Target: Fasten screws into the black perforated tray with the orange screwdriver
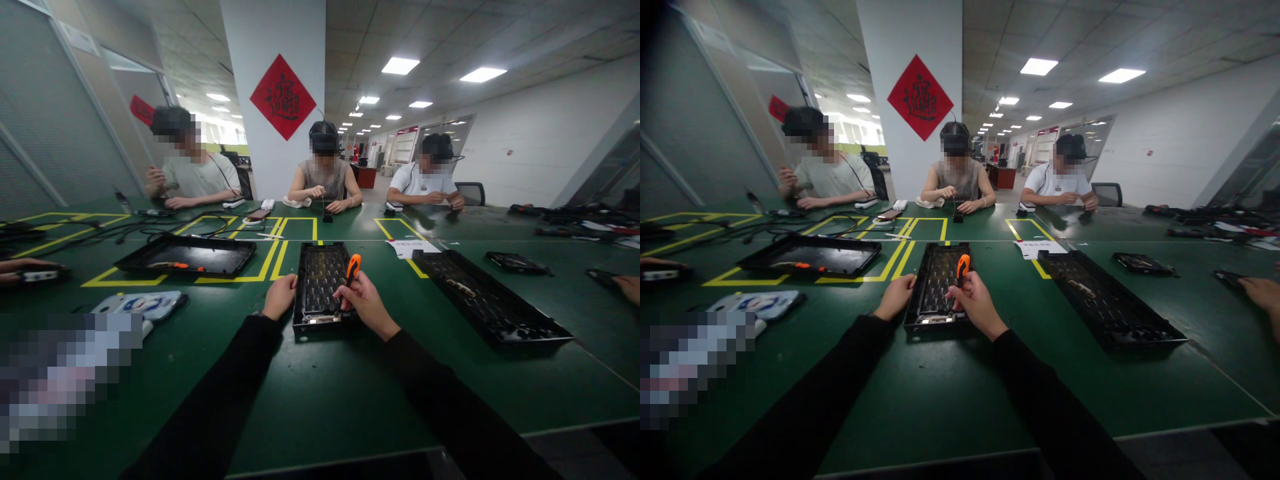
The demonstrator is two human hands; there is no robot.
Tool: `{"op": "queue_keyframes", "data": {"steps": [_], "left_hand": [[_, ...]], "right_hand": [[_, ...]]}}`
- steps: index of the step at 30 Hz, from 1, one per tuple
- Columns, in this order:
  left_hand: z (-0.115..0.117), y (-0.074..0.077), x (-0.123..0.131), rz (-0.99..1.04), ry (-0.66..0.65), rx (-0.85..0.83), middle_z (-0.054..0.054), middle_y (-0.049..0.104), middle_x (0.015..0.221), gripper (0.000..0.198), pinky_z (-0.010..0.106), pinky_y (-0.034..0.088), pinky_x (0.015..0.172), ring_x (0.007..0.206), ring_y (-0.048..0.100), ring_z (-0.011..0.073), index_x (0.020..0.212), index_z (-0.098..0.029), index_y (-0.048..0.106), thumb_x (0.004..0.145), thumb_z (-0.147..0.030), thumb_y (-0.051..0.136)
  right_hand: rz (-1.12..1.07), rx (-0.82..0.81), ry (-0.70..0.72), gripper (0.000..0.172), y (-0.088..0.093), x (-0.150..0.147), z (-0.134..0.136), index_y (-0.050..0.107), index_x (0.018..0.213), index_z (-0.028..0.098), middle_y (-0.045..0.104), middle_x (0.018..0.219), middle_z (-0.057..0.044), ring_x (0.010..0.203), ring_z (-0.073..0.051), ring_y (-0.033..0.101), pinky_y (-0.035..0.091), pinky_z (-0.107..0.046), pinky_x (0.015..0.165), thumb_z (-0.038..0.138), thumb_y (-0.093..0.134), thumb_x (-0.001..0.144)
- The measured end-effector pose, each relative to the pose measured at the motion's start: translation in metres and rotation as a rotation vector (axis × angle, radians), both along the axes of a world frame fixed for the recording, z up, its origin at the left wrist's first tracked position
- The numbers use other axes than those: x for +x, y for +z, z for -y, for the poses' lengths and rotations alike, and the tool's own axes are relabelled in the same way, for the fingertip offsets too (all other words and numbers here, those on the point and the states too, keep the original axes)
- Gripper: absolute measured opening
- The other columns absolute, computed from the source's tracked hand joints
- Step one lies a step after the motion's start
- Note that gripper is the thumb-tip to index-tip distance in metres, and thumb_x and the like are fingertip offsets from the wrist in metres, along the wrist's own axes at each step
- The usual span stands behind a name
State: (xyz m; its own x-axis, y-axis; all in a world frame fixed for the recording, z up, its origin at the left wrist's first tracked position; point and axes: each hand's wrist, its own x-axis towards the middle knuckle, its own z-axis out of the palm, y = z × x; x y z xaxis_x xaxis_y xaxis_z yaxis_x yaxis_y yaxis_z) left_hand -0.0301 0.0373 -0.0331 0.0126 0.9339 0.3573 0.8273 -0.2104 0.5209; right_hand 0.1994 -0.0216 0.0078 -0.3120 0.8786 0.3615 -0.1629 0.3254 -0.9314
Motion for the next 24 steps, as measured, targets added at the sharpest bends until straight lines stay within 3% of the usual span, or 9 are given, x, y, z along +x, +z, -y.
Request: {"op": "queue_keyframes", "data": {"steps": [8, 14, 18, 24], "left_hand": [[-0.0011, -0.0014, -0.0012, -0.024, -0.006, 0.006, -0.003, 0.039, 0.055, 0.019, 0.025, 0.017, 0.053, 0.056, 0.034, 0.0108, 0.058, -0.019, 0.029, 0.071, -0.018, 0.042], [-0.0011, -0.0012, -0.0013, -0.032, 0.006, -0.008, -0.003, 0.039, 0.055, 0.019, 0.025, 0.018, 0.054, 0.057, 0.035, 0.0110, 0.059, -0.019, 0.029, 0.072, -0.020, 0.043], [-0.0021, -0.0033, -0.0025, -0.032, -0.010, 0.024, -0.003, 0.039, 0.055, 0.021, 0.025, 0.018, 0.053, 0.056, 0.034, 0.0106, 0.058, -0.019, 0.027, 0.072, -0.021, 0.043], [-0.0035, -0.0053, -0.0028, -0.027, -0.008, 0.018, -0.003, 0.040, 0.055, 0.021, 0.025, 0.018, 0.053, 0.056, 0.035, 0.0106, 0.059, -0.019, 0.027, 0.072, -0.021, 0.043]], "right_hand": [[0.029, 0.014, 0.000, 0.032, 0.0029, 0.0015, 0.0021, 0.052, 0.110, 0.017, 0.063, 0.086, -0.005, 0.054, -0.008, 0.054, 0.043, -0.021, 0.048, 0.039, 0.045, 0.086], [-0.008, 0.006, 0.008, 0.035, 0.0036, -0.0004, 0.0034, 0.041, 0.111, 0.020, 0.063, 0.077, 0.000, 0.051, -0.008, 0.054, 0.043, -0.020, 0.047, 0.036, 0.053, 0.083], [-0.037, -0.008, -0.005, 0.034, 0.0025, -0.0014, 0.0034, 0.038, 0.103, 0.021, 0.063, 0.072, 0.002, 0.048, -0.007, 0.053, 0.044, -0.020, 0.047, 0.034, 0.058, 0.080], [-0.002, 0.013, -0.009, 0.023, 0.0036, 0.0003, 0.0027, 0.049, 0.096, 0.017, 0.064, 0.084, -0.004, 0.051, -0.007, 0.054, 0.044, -0.021, 0.048, 0.037, 0.048, 0.085]]}}
